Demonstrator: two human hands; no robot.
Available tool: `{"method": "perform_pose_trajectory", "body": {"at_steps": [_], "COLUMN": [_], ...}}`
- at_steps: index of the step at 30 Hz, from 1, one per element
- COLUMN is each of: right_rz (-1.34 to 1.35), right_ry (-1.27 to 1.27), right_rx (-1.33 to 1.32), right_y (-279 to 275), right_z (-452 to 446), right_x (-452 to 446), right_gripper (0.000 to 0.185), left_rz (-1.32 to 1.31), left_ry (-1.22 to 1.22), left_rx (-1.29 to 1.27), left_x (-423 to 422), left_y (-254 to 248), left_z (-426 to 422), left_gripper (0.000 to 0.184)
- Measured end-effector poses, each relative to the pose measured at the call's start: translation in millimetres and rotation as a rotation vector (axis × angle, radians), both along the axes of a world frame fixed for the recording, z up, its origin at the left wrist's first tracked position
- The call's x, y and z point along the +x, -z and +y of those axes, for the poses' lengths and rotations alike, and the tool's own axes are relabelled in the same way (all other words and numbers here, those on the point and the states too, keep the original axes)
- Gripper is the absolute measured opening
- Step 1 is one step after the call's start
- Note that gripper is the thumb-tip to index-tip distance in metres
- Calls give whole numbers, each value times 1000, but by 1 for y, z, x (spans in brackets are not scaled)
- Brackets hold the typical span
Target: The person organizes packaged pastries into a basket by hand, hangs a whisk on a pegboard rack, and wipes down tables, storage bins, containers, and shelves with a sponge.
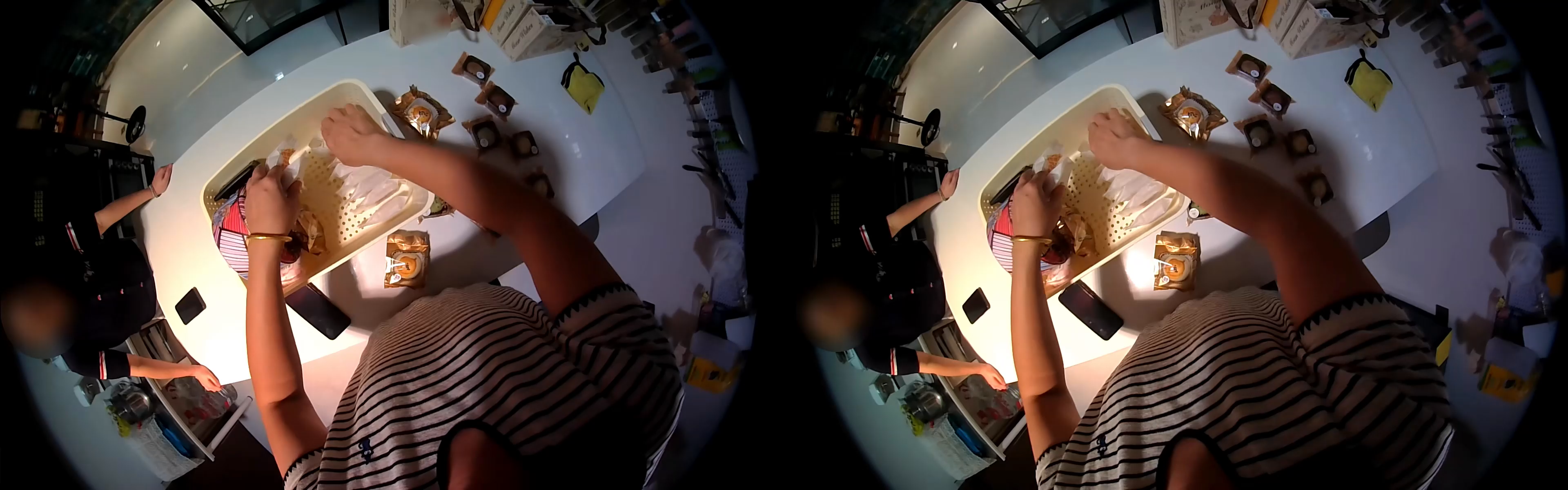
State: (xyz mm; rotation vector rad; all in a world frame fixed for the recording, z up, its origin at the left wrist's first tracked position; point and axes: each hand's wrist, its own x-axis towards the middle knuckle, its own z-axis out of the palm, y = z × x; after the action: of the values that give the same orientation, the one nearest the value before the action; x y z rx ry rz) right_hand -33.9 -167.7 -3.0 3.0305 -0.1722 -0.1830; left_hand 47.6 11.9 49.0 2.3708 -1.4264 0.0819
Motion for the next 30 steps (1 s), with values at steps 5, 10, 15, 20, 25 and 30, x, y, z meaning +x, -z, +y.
{"method": "perform_pose_trajectory", "body": {"at_steps": [5, 10, 15, 20, 25, 30], "right_rz": [-45, 139, 194, 161, 132, -220], "right_ry": [4, 191, 166, 93, 96, 20], "right_rx": [-34, 466, 553, 422, 308, 433], "right_y": [6, -16, -13, -5, -30, 6], "right_z": [4, -8, -16, -14, -14, -10], "right_x": [-4, -3, -10, -10, -12, 2], "right_gripper": [28, 31, 31, 30, 27, 27], "left_rz": [-32, -30, 136, 362, 382, 93], "left_ry": [71, 199, 312, 282, 246, 47], "left_rx": [124, 163, 95, 196, 240, 488], "left_x": [8, 25, 30, 34, 42, 30], "left_y": [14, 38, 46, 63, 49, 4], "left_z": [-19, -46, -60, -67, -59, -54], "left_gripper": [42, 38, 27, 32, 33, 39]}}
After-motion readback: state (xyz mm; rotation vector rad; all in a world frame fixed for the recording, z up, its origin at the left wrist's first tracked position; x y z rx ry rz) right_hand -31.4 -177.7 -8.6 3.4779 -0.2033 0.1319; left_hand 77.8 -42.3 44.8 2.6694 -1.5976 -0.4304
